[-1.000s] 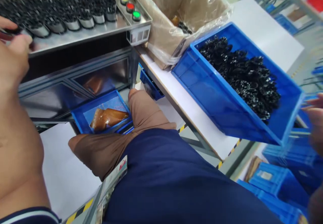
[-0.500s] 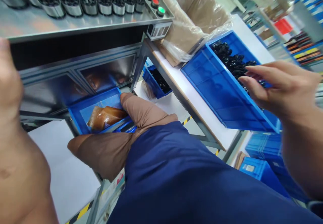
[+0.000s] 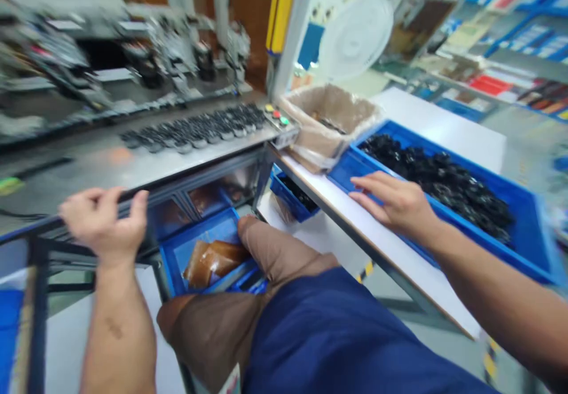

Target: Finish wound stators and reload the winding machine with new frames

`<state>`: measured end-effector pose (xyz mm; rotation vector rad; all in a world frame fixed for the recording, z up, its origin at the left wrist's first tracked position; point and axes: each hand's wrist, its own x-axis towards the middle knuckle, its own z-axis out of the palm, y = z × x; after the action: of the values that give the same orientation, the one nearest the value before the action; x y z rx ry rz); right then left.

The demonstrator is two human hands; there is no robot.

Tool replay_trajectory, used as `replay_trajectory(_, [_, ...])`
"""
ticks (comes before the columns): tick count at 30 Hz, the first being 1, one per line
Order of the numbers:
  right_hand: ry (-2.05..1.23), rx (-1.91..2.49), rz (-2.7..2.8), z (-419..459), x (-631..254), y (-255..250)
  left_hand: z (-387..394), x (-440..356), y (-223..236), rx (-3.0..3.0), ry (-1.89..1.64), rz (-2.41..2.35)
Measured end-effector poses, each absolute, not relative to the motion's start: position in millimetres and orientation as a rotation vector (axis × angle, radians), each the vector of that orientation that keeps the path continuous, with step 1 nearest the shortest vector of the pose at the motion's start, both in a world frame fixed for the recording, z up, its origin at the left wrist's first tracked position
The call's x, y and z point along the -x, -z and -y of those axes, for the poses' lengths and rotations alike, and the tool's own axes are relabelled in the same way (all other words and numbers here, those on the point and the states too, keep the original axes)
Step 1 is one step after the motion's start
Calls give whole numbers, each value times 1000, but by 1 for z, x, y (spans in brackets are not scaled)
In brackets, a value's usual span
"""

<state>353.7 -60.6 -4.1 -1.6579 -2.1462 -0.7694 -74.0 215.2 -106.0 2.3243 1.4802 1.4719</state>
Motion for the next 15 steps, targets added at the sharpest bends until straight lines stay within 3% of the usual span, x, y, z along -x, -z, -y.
replay_trajectory(9, [326, 807, 2240, -164, -168, -20, -194, 56, 94, -2552, -1649, -1626])
replay_trajectory(15, [-226, 742, 2541, -295, -9, -5, -182, 44, 94, -2337, -1612, -1757])
